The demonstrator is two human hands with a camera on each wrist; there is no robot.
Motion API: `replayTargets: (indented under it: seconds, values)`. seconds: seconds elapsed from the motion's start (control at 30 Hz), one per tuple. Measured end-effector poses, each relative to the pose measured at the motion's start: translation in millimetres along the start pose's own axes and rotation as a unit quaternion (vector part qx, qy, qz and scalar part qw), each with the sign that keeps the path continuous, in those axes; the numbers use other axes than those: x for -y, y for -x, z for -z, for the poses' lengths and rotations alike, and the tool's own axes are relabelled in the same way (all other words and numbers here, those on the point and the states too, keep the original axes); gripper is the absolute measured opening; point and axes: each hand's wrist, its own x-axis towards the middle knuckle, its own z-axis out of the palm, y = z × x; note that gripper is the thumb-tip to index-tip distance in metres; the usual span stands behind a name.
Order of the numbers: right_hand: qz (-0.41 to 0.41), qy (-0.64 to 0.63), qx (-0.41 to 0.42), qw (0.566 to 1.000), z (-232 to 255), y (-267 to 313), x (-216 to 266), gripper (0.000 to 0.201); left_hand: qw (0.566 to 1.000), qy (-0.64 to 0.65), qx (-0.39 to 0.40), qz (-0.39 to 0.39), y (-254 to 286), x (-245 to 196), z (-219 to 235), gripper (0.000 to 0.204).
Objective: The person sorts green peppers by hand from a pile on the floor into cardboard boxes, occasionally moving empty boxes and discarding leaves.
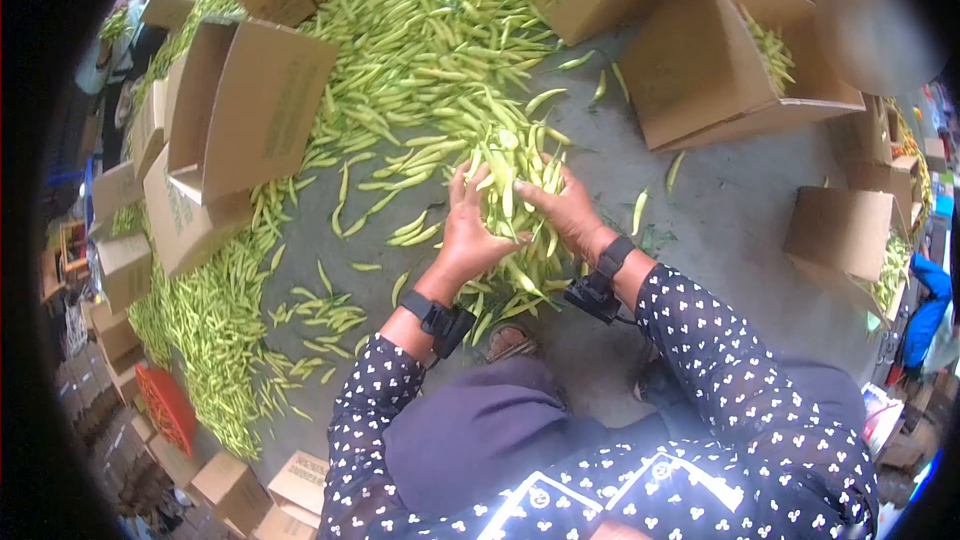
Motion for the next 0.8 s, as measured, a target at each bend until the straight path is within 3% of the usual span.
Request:
replayTargets:
  seconds: [0.1,0.2,0.27,0.37,0.43,0.5,0.57,0.6,0.67,0.7,0.73,0.77,0.8]
  values:
    - [0.052,0.004,-0.023,0.998,11,9,21,0.065,0.999,0.030,0.016,-0.036,-10,-23,2,0.103]
    - [0.160,0.043,-0.035,0.986,18,21,65,0.058,0.995,0.049,0.000,-0.088,-31,-59,11,0.099]
    - [0.220,0.020,-0.036,0.975,23,25,97,0.057,0.982,0.067,-0.040,-0.169,-52,-73,9,0.096]
    - [0.366,-0.049,-0.005,0.929,30,40,158,0.055,0.946,-0.011,-0.097,-0.310,-83,-136,36,0.095]
    - [0.447,0.026,-0.047,0.893,43,53,198,0.053,0.901,-0.079,-0.128,-0.407,-107,-175,51,0.091]
    - [0.408,0.171,-0.135,0.887,61,74,240,0.046,0.862,-0.087,-0.164,-0.472,-129,-214,57,0.088]
    - [0.399,0.191,-0.142,0.886,102,71,271,0.046,0.835,-0.004,-0.200,-0.513,-154,-258,49,0.067]
    - [0.429,0.092,-0.154,0.885,102,72,289,0.037,0.868,0.091,-0.078,-0.483,-171,-272,35,0.073]
    - [0.518,0.040,-0.123,0.846,125,56,307,0.030,0.879,0.178,0.057,-0.439,-191,-299,13,0.079]
    - [0.575,0.088,-0.081,0.809,156,42,306,0.033,0.876,0.140,0.045,-0.459,-199,-301,4,0.075]
    - [0.572,0.087,-0.083,0.811,195,31,303,0.033,0.872,0.102,0.032,-0.478,-207,-303,-6,0.072]
    - [0.427,0.228,-0.127,0.866,236,23,299,0.039,0.839,0.086,0.070,-0.533,-218,-301,-16,0.065]
    - [0.265,0.360,-0.163,0.880,254,19,298,0.047,0.800,0.074,0.111,-0.584,-229,-299,-26,0.059]
